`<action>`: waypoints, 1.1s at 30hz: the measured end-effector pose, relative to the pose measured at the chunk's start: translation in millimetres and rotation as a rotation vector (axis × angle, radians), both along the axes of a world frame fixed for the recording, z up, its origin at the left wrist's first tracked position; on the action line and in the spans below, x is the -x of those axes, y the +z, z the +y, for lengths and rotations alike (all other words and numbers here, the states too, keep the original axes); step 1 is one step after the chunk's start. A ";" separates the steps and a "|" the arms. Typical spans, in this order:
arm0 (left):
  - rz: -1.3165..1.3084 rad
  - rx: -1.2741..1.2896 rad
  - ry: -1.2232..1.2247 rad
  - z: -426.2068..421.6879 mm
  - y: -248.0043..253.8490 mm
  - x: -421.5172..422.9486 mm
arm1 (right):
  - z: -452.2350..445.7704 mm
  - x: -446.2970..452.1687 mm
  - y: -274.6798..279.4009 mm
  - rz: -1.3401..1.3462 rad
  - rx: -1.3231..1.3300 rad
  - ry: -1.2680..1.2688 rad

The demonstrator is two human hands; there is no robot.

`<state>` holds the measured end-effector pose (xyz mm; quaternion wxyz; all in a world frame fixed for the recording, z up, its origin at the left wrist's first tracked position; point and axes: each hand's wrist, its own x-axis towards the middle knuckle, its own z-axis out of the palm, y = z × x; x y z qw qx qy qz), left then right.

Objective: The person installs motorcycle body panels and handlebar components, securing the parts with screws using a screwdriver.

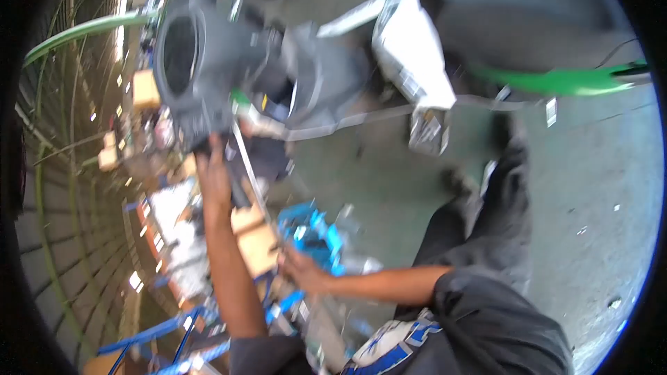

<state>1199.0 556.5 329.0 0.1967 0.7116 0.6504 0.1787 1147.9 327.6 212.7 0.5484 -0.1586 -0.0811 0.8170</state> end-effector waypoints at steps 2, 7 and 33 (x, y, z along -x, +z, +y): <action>-0.307 -0.149 -0.099 -1.2 -17.2 2.6 | -2.2 -30.7 -10.1 -0.274 -0.143 0.061; 0.092 -0.001 0.202 -12.2 -2.9 -22.0 | -12.8 -160.7 -46.0 -0.443 -0.200 0.365; 0.758 -0.356 0.392 16.1 -4.5 5.4 | 133.5 -539.4 59.9 -1.531 -0.828 0.083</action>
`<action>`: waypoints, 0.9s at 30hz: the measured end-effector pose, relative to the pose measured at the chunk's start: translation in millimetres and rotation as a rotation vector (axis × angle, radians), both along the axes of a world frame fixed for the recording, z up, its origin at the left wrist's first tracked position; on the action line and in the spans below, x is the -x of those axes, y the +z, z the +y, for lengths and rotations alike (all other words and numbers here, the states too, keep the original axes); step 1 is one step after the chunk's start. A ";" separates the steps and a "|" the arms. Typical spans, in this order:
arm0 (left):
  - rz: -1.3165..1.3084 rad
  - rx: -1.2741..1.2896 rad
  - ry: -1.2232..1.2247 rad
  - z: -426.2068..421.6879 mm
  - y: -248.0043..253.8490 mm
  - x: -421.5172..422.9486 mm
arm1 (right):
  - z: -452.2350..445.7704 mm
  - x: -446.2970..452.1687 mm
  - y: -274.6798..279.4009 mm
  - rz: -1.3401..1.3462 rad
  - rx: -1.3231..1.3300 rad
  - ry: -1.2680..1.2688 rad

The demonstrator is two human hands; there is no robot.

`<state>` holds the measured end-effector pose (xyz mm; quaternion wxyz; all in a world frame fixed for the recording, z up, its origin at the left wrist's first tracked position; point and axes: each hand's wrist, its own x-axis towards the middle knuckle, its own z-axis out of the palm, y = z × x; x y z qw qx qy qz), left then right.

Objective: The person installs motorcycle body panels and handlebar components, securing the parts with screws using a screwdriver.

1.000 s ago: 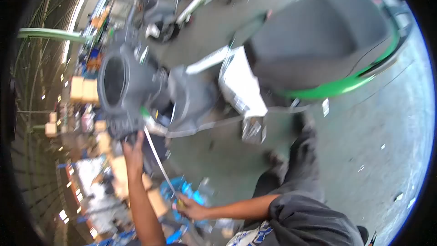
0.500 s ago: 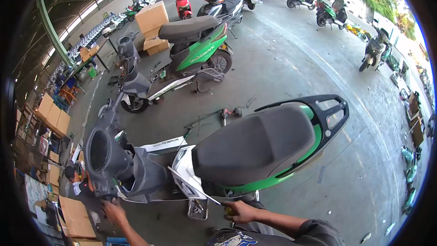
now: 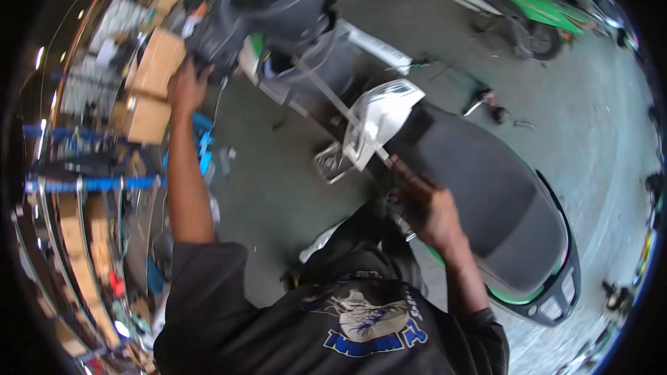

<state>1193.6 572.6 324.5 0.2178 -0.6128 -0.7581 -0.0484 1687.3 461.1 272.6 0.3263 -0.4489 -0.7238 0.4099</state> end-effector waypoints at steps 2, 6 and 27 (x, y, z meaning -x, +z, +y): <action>0.031 0.003 0.063 3.1 5.9 -4.7 | 25.4 13.0 25.4 -0.234 -0.060 0.091; 0.014 0.007 0.041 8.0 9.5 -1.6 | 60.1 43.9 42.9 -0.389 -0.073 0.127; -0.018 -0.134 0.089 -3.5 23.8 -44.9 | 97.0 106.0 105.8 -0.542 -0.239 0.191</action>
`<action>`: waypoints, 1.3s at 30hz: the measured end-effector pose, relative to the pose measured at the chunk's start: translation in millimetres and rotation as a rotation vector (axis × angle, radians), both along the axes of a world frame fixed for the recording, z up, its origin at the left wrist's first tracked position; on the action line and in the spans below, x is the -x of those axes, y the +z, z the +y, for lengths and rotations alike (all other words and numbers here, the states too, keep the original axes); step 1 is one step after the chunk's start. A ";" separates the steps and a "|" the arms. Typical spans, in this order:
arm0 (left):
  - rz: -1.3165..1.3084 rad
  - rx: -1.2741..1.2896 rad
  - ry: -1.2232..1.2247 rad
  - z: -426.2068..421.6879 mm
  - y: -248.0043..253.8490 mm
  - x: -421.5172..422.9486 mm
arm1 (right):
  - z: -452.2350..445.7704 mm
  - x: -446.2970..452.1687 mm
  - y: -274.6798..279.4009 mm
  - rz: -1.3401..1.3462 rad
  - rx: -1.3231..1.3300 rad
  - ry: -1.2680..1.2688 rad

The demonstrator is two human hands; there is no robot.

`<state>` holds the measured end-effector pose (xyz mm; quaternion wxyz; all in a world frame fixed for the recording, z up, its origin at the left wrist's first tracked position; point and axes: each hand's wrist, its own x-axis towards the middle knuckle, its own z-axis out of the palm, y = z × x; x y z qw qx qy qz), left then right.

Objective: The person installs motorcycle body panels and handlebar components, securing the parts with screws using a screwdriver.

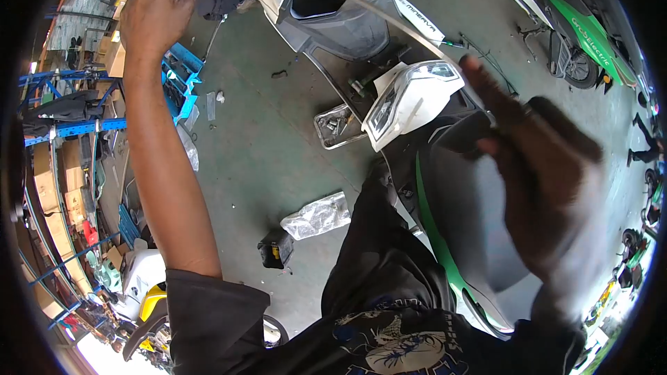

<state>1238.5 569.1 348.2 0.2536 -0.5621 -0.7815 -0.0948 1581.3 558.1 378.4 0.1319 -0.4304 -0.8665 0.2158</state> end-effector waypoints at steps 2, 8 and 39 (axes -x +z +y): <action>0.026 -0.033 0.013 -1.0 -7.6 5.3 | -0.7 -3.4 4.8 -0.018 -0.019 0.022; 0.268 -0.622 -0.218 -2.7 -55.2 -5.6 | 2.6 -3.6 14.9 -0.044 -0.050 0.060; -0.154 -0.961 -0.201 38.4 -116.6 -39.6 | 22.7 -46.9 -54.4 0.100 0.005 0.037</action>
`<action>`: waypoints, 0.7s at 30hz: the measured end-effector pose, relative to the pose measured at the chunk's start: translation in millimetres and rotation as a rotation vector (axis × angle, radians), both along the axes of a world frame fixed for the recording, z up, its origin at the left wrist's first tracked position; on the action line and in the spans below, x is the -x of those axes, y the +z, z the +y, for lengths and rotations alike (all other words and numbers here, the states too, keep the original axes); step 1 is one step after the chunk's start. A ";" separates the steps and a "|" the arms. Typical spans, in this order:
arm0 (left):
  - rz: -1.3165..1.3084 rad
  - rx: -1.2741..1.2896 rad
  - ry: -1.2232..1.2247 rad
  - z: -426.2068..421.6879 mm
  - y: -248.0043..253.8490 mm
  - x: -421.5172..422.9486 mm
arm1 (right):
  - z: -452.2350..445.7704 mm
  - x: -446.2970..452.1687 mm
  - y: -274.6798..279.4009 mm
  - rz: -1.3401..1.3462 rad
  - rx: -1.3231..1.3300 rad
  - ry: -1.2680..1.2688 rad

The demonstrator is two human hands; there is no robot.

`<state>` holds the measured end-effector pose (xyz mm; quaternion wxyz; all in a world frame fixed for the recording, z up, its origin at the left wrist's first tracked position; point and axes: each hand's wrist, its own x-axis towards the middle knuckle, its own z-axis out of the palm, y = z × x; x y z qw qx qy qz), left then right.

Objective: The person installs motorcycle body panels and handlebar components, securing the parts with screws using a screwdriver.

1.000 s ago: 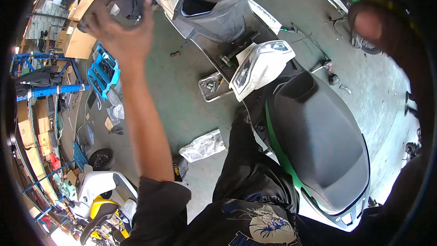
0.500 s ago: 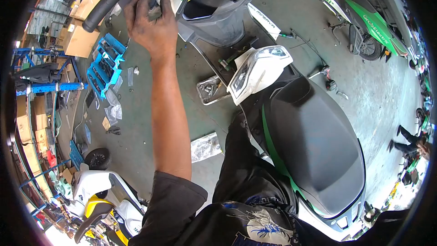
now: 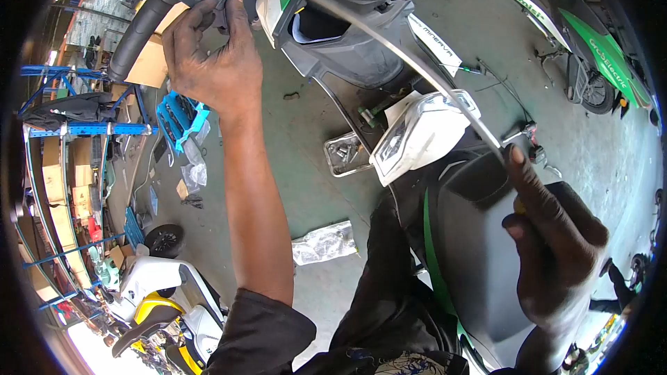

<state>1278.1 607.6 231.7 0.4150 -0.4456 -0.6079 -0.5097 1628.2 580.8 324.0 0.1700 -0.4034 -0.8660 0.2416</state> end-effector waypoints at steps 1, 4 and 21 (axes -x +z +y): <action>0.006 0.000 0.007 0.8 0.3 -0.5 | -0.3 0.4 -1.5 -0.014 0.000 0.015; -0.011 -0.033 -0.001 3.4 -1.4 -0.4 | -0.1 4.4 -5.7 -0.041 -0.015 0.053; 0.002 0.004 -0.002 3.7 -0.2 6.9 | -5.0 29.5 41.2 -0.271 -0.148 0.054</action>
